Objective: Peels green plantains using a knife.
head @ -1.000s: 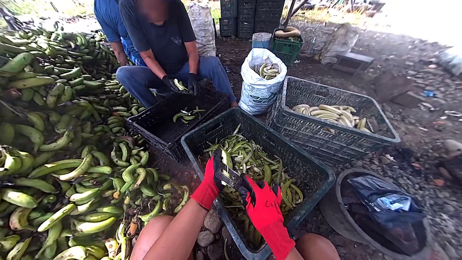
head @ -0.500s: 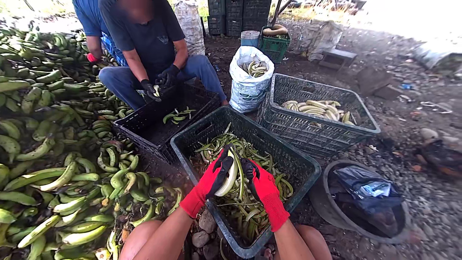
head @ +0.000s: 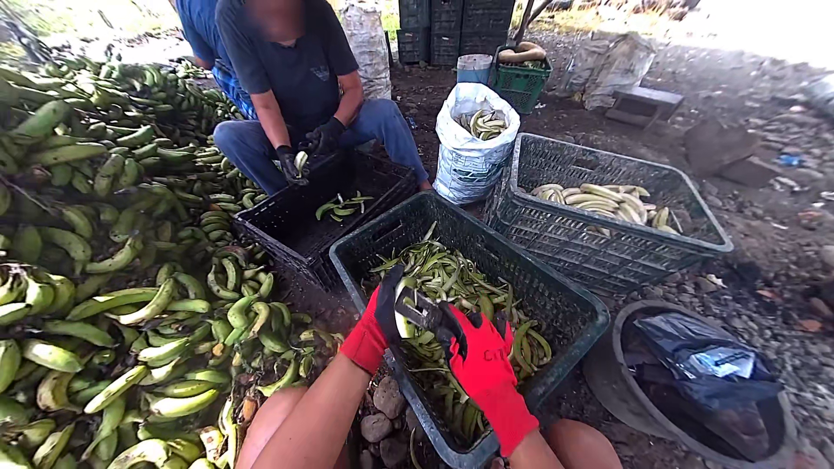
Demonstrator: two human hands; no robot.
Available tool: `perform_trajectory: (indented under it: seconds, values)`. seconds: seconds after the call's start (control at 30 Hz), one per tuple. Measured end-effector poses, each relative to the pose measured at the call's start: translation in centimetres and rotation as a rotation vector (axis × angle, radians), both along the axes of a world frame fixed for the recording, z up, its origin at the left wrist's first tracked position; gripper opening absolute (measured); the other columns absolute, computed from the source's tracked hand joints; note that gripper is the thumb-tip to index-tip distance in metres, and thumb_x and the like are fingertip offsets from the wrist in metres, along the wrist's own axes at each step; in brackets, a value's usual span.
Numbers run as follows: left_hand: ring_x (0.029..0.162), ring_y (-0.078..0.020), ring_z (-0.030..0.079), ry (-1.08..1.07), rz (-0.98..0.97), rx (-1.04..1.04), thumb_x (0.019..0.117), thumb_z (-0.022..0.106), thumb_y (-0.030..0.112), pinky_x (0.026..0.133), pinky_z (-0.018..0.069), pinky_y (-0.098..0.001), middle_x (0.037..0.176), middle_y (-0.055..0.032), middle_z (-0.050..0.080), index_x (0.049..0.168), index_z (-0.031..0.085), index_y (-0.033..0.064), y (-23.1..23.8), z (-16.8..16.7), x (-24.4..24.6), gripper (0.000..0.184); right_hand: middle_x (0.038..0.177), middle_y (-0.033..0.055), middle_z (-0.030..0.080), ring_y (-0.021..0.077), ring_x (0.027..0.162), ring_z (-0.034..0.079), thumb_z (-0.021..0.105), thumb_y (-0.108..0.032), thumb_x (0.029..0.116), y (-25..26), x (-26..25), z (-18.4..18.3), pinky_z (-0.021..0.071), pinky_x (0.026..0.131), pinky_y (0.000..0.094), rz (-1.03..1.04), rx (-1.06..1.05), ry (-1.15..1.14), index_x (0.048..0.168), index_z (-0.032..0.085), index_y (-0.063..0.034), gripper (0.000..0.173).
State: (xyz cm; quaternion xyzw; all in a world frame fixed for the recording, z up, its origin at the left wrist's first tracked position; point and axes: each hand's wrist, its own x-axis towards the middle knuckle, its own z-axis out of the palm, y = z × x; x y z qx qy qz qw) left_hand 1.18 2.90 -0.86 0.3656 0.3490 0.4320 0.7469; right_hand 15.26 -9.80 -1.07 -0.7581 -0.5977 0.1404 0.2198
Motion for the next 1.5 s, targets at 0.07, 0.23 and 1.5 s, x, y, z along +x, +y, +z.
perform_trajectory:
  seconds: [0.07,0.23,1.5]
  values:
    - [0.062,-0.0109,0.062,-0.014,0.064,-0.113,0.1118,0.025,0.021,0.058,0.0553,-0.0263,0.073,-0.0036,0.061,0.104,0.054,0.0062,0.2,-0.1,-0.6,0.034,0.123,0.0263,0.067,0.051,0.119,0.06,0.06,-0.036,0.0944,-1.0,-0.8,-0.8,0.0236,0.111,0.0787,0.035,0.131,-0.087,0.145,0.061,-0.0274,0.052]
    - [0.053,-0.0089,0.059,0.014,0.067,-0.119,0.1104,0.022,0.014,0.052,0.0519,-0.0221,0.061,-0.0016,0.057,0.088,0.052,0.0062,0.5,-0.3,-1.2,0.038,0.117,0.0293,0.067,0.056,0.113,0.061,0.066,-0.029,0.0839,-1.6,-0.4,-1.6,0.0235,0.104,0.084,0.051,0.286,-0.191,0.139,0.067,-0.0266,0.055]
    - [0.068,-0.0085,0.062,0.235,-0.066,0.158,0.1101,0.039,0.015,0.066,0.0551,-0.0236,0.08,-0.0024,0.064,0.108,0.063,0.0031,-0.6,1.9,-1.5,0.027,0.137,0.012,0.065,0.0328,0.134,0.056,0.047,-0.038,0.104,-1.4,0.4,1.4,0.0188,0.121,0.0661,0.218,-0.138,0.115,0.149,0.056,-0.0289,0.047]
